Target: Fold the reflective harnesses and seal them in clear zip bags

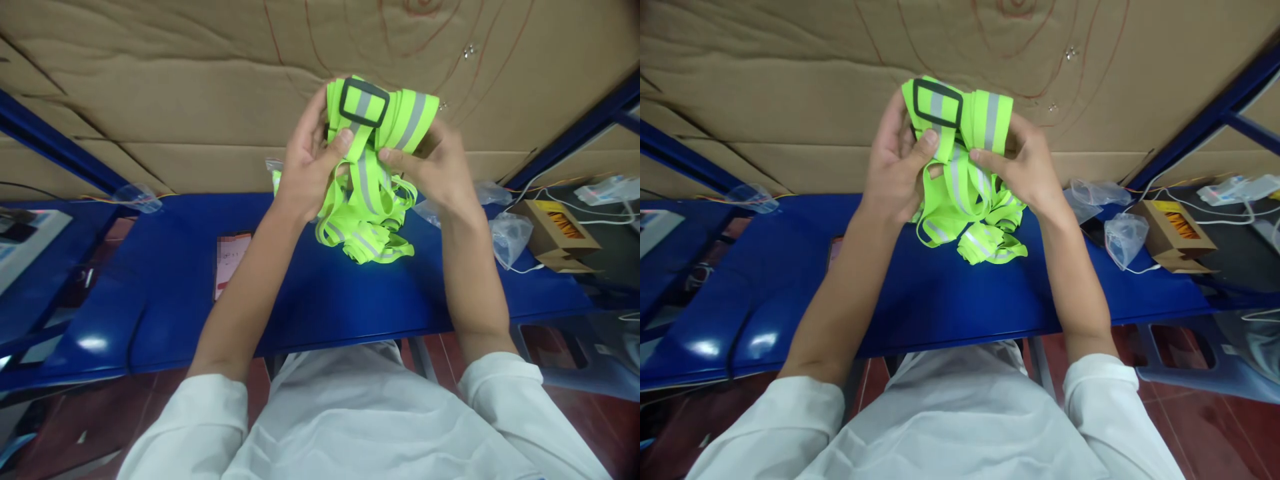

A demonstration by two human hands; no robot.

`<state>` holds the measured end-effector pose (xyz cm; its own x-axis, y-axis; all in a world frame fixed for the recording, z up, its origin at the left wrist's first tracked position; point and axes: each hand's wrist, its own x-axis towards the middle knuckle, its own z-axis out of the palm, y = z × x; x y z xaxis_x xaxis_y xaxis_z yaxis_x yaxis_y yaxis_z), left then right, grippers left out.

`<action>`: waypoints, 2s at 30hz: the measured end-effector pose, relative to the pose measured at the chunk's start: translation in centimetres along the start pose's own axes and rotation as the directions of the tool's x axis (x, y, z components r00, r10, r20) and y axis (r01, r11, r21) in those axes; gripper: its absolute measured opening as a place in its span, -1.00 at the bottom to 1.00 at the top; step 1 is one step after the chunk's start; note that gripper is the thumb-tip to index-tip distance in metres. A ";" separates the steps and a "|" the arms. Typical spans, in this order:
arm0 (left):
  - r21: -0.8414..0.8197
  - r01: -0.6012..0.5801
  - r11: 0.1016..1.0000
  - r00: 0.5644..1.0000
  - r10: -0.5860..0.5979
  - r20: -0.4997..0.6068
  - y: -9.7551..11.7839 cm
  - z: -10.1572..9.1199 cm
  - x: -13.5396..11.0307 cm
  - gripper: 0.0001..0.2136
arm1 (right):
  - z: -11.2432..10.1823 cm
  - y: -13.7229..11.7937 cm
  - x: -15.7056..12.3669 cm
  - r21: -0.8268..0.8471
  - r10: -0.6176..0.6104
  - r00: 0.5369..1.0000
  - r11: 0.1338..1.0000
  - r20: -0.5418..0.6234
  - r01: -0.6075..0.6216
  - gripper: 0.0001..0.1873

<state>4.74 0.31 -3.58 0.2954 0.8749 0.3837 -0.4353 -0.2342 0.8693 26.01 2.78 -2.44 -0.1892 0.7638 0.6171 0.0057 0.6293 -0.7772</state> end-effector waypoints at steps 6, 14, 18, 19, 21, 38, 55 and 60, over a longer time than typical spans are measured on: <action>-0.020 -0.100 0.995 0.977 0.094 -0.189 0.5 2.0 -1.1 -0.59 | 0.0 0.0 -0.5 -0.073 -0.022 0.999 0.997 -0.034 0.020 -0.52; -0.027 0.138 0.990 0.990 -0.138 0.015 -0.3 1.4 -1.1 -0.76 | 2.0 -1.2 -1.0 0.029 -0.124 0.991 0.992 -0.052 0.125 -0.64; 0.042 0.188 0.981 0.982 -0.188 0.005 -0.2 0.7 -1.1 -0.75 | 2.0 -1.4 -1.1 -0.053 -0.117 0.992 0.992 -0.044 0.114 -0.68; 0.045 0.193 0.980 0.981 -0.193 -0.004 -0.2 0.5 -1.1 -0.75 | 1.9 -1.2 -1.0 -0.078 -0.124 0.992 0.990 -0.031 0.122 -0.67; 0.033 0.199 0.979 0.980 -0.199 -0.017 -0.2 0.0 -1.0 -0.73 | 1.6 -0.9 -0.9 -0.096 -0.199 0.980 0.976 -0.008 0.197 -0.64; -0.066 0.309 0.949 0.942 -0.295 0.160 2.8 0.6 -1.7 -0.62 | 0.2 0.1 -0.5 -0.228 -0.226 0.973 0.951 -0.047 0.210 -0.61; -0.114 0.285 0.952 0.957 -0.290 -0.030 3.3 2.6 -2.1 -0.76 | -0.4 -5.2 -1.6 -0.430 -0.140 0.945 0.864 0.295 0.262 -0.36; -0.120 0.275 0.954 0.961 -0.268 0.069 3.6 2.9 -2.0 -0.64 | -0.4 -4.7 -1.9 -0.407 -0.225 0.925 0.848 0.305 0.340 -0.50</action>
<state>5.05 -3.50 -0.26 0.4594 0.8742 0.1572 -0.4361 0.0678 0.8973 26.72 -1.55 0.12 -0.4754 0.5215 0.7085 0.3398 0.8517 -0.3989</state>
